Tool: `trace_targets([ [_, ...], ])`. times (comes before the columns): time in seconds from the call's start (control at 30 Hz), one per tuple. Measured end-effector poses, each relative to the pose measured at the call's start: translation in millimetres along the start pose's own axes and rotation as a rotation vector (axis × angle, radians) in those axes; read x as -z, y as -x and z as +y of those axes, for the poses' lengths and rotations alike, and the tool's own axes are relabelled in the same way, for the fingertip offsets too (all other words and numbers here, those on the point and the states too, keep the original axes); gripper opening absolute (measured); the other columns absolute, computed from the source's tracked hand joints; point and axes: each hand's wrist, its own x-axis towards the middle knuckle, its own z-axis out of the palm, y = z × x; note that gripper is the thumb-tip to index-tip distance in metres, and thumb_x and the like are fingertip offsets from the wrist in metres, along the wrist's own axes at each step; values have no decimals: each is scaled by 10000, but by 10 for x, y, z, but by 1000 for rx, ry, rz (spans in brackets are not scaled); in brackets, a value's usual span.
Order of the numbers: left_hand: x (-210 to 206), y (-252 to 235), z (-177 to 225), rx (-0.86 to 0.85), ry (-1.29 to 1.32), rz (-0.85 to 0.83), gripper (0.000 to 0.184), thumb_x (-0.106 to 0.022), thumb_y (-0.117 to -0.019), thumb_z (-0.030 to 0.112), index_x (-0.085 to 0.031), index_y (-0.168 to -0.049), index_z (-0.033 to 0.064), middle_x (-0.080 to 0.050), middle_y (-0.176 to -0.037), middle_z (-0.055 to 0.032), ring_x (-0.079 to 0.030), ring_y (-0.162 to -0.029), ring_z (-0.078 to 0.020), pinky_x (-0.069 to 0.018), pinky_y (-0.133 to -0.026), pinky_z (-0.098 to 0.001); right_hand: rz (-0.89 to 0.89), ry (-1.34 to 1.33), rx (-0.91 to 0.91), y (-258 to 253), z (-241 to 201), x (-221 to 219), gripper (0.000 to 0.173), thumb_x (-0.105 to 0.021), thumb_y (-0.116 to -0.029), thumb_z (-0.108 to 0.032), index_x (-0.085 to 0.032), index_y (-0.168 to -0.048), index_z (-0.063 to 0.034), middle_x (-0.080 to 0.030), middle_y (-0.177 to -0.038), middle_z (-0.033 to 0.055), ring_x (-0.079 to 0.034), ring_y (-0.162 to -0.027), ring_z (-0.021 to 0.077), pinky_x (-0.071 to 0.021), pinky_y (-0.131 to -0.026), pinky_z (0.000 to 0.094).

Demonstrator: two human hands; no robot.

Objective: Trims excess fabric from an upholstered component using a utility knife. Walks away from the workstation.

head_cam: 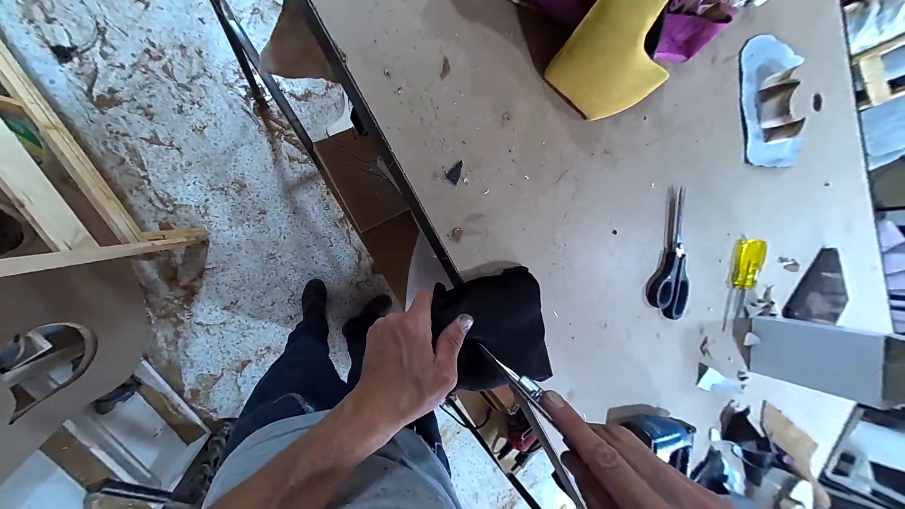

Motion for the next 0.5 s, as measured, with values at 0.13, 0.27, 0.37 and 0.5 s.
trace_targets([
  [0.13, -18, 7, -1, -6, 10, 8, 471, -488, -988, 552, -663, -993, 115, -519, -573, 51, -563, -518, -116, -485, -495, -342, -9, 26, -16, -30, -49, 24, 386, -552, -1007, -78, -635, -1379, -15, -712, -927, 188, -698, -734, 288, -567, -593, 389],
  [0.27, -25, 19, -4, -5, 18, 15, 455, -504, -989, 543, -665, -1002, 118, -519, -571, 57, -554, -515, -105, -483, -500, -334, -18, 12, -38, -35, -102, 21, 391, -548, -1005, -74, -629, -1382, -7, -710, -924, 186, -695, -729, 291, -568, -593, 388],
  [0.37, -34, 22, -2, -5, 18, 14, 468, -493, -992, 546, -660, -1000, 110, -513, -566, 51, -556, -517, -116, -484, -504, -346, -16, 22, -51, -23, -113, 16, 386, -543, -1015, -83, -630, -1384, -12, -708, -917, 187, -693, -718, 293, -565, -584, 392],
  [0.5, -72, 46, -6, -6, 25, 36, 470, -492, -990, 550, -653, -984, 109, -501, -555, 52, -546, -502, -112, -476, -494, -338, -21, 28, -67, -2, -153, 25, 387, -541, -1013, -81, -631, -1382, -6, -703, -904, 189, -686, -708, 291, -557, -575, 390],
])
